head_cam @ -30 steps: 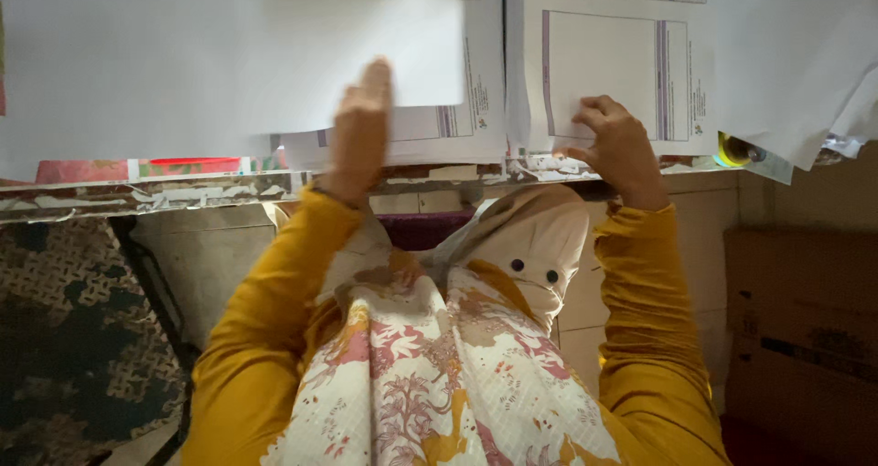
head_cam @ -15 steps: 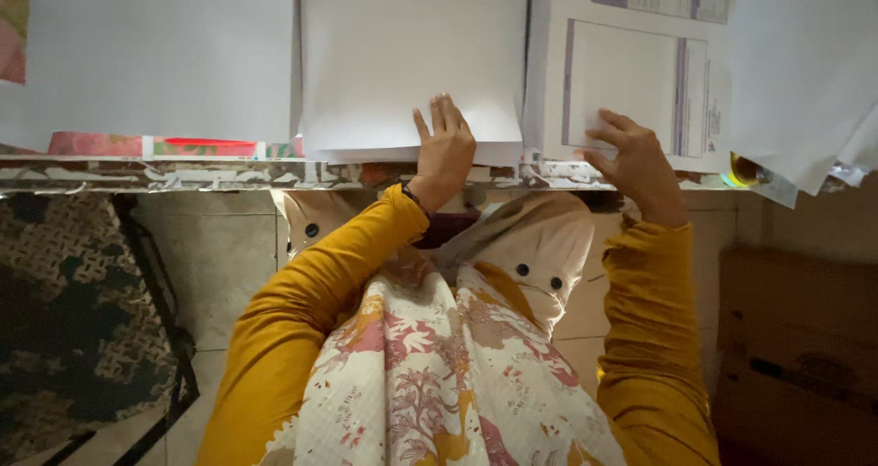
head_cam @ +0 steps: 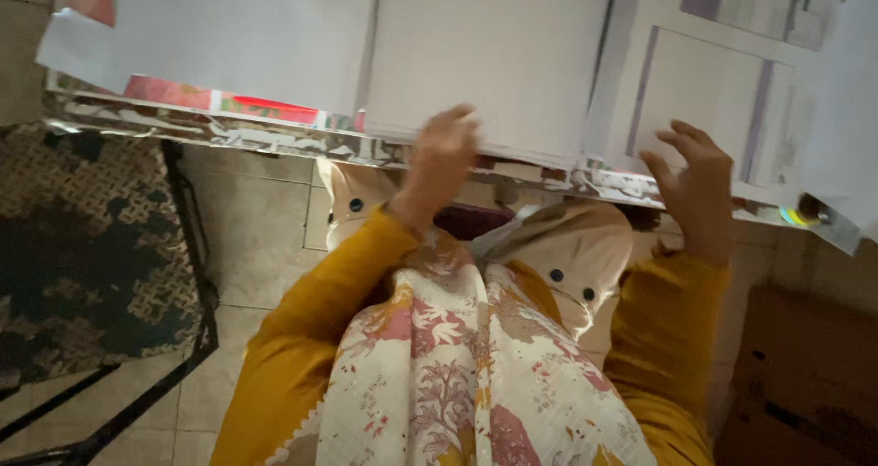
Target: The person sits on the floor and organizes a stack of printed documents on a low surface. They separate the sheets, smooth them out, and align them into a neat pile.
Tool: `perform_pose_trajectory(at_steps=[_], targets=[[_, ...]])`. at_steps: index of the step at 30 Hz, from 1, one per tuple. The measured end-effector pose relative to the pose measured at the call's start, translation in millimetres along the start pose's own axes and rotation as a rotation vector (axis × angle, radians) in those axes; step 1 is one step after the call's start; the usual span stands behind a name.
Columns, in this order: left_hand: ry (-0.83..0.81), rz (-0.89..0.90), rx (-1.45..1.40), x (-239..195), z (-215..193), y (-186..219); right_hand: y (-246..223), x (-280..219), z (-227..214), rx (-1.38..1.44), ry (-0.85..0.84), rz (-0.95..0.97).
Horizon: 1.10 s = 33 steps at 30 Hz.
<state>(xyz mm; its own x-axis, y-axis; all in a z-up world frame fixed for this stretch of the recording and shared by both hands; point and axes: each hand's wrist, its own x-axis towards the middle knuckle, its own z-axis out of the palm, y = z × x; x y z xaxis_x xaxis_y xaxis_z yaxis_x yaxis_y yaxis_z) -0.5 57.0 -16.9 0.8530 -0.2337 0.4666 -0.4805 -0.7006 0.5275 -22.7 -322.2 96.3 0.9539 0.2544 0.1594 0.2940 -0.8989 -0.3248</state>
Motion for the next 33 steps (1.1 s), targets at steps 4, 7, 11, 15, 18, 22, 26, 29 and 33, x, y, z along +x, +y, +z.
perform_pose_trajectory(at_steps=[4,7,11,15,18,22,26,29,33], targets=[[0.223,-0.165,0.018,-64.2,-87.3,-78.7,-41.4,-7.6,-16.1,0.112,0.119,-0.017],[0.46,-0.411,-0.321,-76.3,-125.8,-119.1,-51.2,-7.9,-17.1,0.15,0.148,-0.004],[0.022,-0.526,0.424,-80.0,-147.5,-141.9,-75.5,0.6,-14.8,0.313,0.102,0.091],[-0.039,-0.53,0.707,-72.8,-150.7,-161.4,-72.5,2.9,-0.3,0.428,0.11,0.119],[-0.01,-0.473,0.757,-73.2,-155.6,-159.4,-74.4,4.2,5.7,0.459,0.084,0.132],[-0.007,-0.446,0.828,-72.6,-158.9,-166.3,-91.7,13.9,8.6,0.483,0.066,0.098],[-0.086,-0.638,0.529,-91.3,-165.7,-164.2,-98.8,23.2,16.7,0.538,0.049,0.066],[0.001,-0.776,-0.13,-103.7,-162.0,-135.2,-107.8,26.3,41.4,0.651,-0.04,0.057],[0.049,-0.598,-1.125,-73.9,-110.9,-65.4,-169.7,31.2,78.5,1.183,-0.336,0.067]])
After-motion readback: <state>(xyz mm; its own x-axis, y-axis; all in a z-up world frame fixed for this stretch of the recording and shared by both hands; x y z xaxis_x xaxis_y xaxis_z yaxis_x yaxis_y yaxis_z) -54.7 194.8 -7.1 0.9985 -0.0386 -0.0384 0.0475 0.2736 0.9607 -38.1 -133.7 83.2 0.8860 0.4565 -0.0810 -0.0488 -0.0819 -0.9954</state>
